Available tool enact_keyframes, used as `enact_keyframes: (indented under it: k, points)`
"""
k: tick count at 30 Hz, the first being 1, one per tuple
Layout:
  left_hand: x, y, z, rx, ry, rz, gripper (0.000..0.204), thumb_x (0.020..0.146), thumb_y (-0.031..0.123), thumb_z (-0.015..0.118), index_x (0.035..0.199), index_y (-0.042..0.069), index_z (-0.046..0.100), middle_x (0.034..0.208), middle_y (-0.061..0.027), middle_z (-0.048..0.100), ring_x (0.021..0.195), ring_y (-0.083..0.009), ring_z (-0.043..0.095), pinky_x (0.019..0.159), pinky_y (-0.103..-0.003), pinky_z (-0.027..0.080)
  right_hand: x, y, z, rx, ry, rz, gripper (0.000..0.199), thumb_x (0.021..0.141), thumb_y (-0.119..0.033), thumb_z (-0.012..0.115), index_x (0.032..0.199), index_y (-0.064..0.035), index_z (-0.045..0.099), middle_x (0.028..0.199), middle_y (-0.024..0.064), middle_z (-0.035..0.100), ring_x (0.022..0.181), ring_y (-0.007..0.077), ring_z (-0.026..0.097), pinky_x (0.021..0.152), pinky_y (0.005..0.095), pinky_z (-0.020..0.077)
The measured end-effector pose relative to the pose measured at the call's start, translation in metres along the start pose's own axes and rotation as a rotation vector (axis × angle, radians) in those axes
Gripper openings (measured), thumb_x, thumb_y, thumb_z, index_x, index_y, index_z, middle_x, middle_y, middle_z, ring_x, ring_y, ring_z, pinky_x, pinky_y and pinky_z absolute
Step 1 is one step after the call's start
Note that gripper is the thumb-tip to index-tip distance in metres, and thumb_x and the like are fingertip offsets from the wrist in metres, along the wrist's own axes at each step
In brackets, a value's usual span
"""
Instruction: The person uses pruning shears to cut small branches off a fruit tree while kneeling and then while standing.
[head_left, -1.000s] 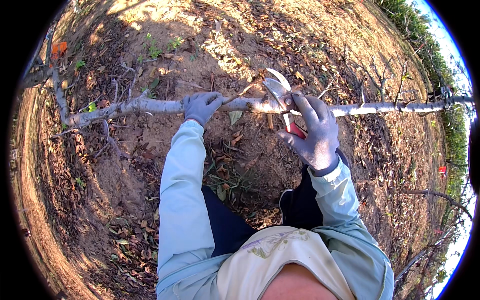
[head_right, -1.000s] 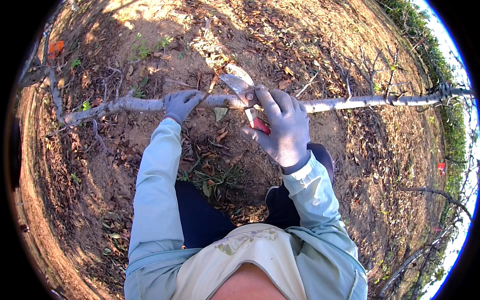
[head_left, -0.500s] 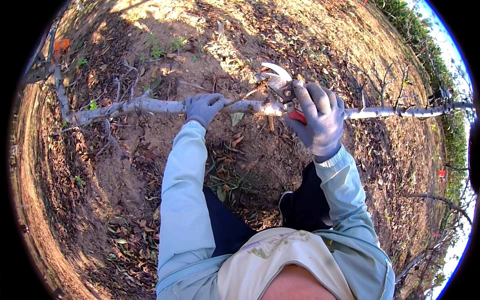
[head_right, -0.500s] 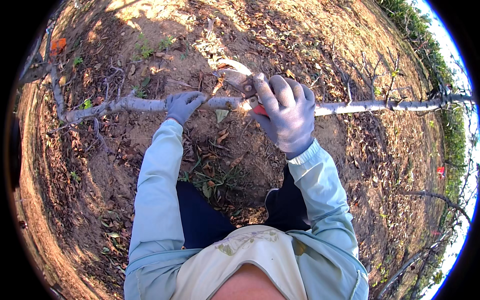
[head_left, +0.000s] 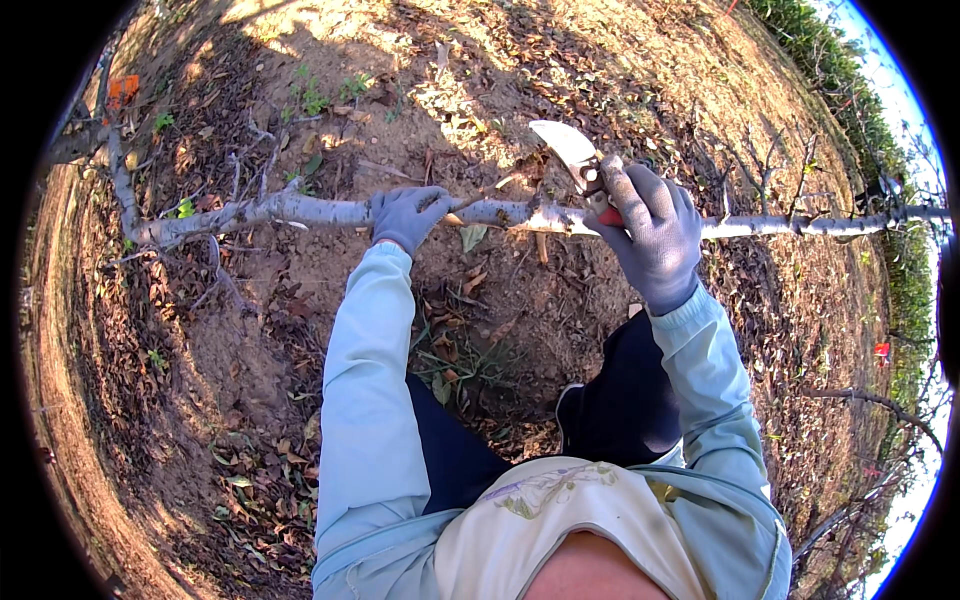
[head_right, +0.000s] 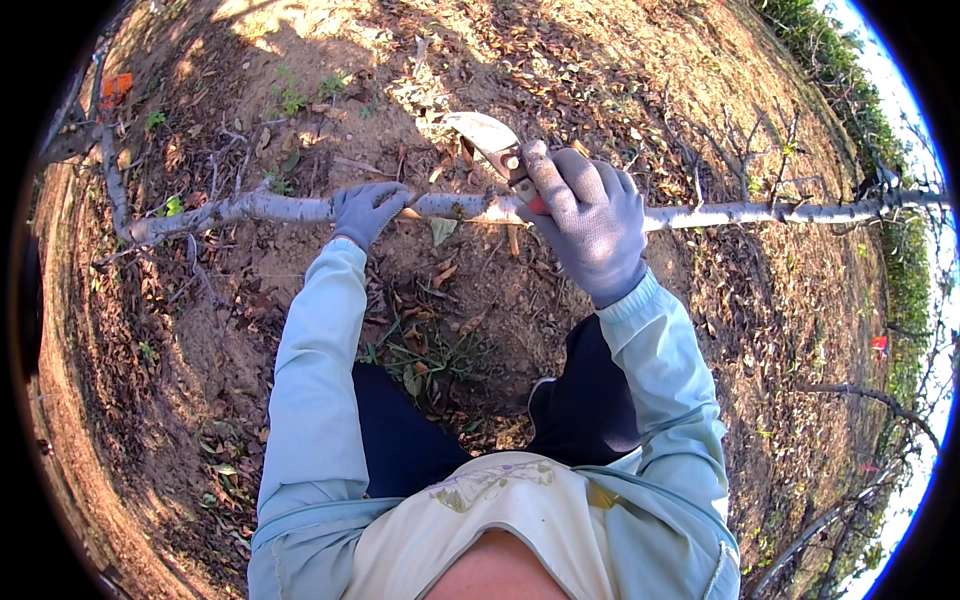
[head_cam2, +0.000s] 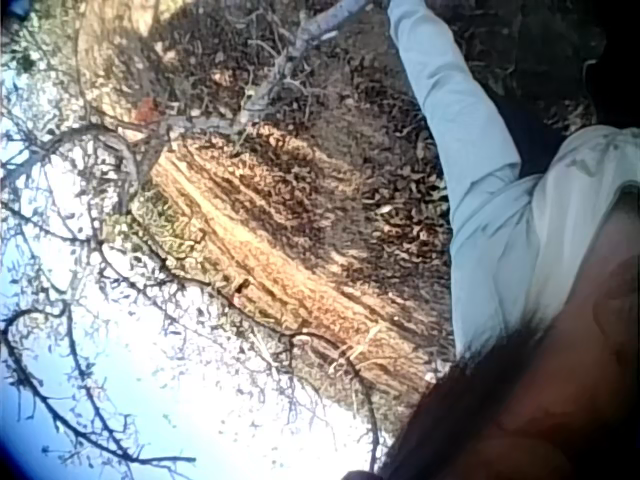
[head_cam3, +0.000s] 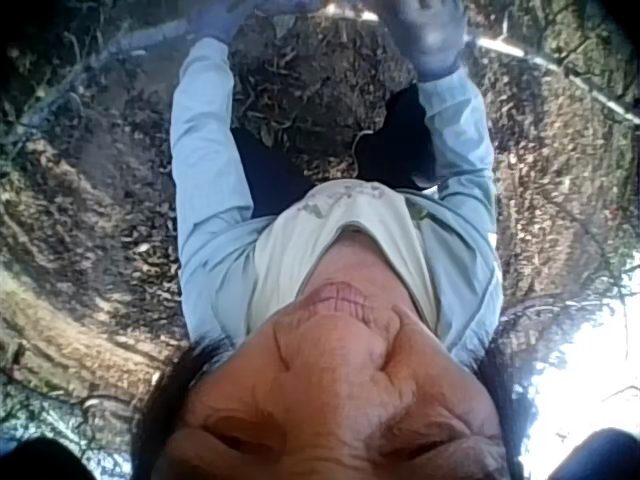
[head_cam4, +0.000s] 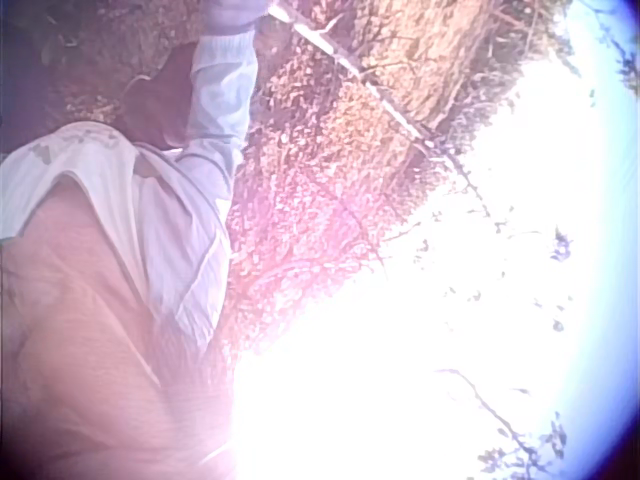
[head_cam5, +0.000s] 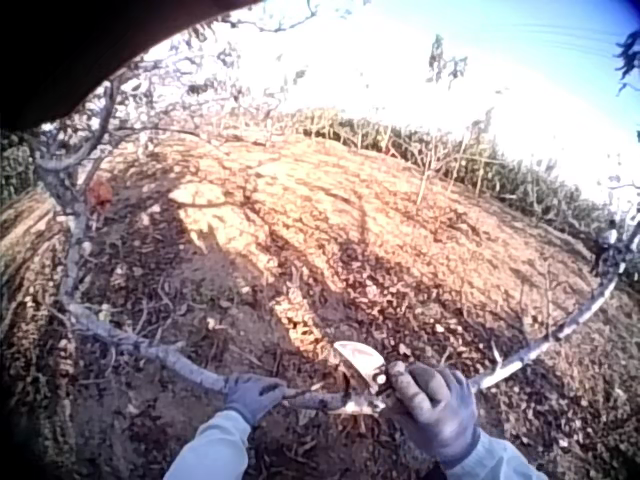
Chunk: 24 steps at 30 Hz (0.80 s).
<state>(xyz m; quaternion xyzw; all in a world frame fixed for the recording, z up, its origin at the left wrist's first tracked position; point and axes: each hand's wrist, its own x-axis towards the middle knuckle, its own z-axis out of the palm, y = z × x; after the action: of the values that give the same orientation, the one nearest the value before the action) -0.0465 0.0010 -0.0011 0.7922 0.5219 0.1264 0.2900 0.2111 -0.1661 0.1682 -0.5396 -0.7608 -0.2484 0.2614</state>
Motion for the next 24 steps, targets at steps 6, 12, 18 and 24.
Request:
enact_keyframes:
  k: [6,12,18,24]
  points:
    - [0.000,-0.003,0.001,-0.005,0.003,0.016,0.040,0.085,0.053,0.055,0.108,0.024,0.070,0.117,-0.0023,0.064,0.117,-0.0184,0.046,0.104,-0.035,0.018,-0.015,-0.013,-0.006,0.460,-0.087,0.389,0.078,0.061,-0.034,0.084,0.127,-0.0054,0.053,0.111,0.0139,0.059,0.096,0.0345,0.063,0.080,0.0398,0.0516]
    - [0.000,-0.002,-0.001,-0.005,-0.019,0.023,0.039,0.086,0.051,0.055,0.109,0.023,0.069,0.118,-0.0030,0.063,0.118,-0.0192,0.046,0.105,-0.036,0.017,-0.025,-0.027,-0.016,0.285,-0.131,0.241,0.075,0.061,-0.041,0.081,0.124,-0.0084,0.056,0.114,0.0121,0.058,0.102,0.0332,0.058,0.085,0.0444,0.0463]
    - [0.000,-0.001,-0.001,0.001,-0.019,0.012,0.038,0.087,0.051,0.055,0.110,0.023,0.069,0.118,-0.0020,0.063,0.117,-0.0192,0.046,0.105,-0.036,0.018,-0.019,-0.036,-0.018,0.170,-0.140,0.188,0.074,0.061,-0.040,0.083,0.120,-0.0044,0.057,0.112,0.0143,0.058,0.099,0.0349,0.059,0.083,0.0434,0.0483]
    - [0.000,-0.002,0.001,0.006,0.009,0.010,0.037,0.086,0.052,0.055,0.107,0.026,0.071,0.116,0.0000,0.065,0.117,-0.0176,0.047,0.104,-0.035,0.018,-0.021,-0.043,-0.008,0.205,-0.098,0.173,0.081,0.057,-0.034,0.083,0.129,-0.0133,0.053,0.111,0.0066,0.056,0.098,0.0308,0.055,0.085,0.0441,0.0433]
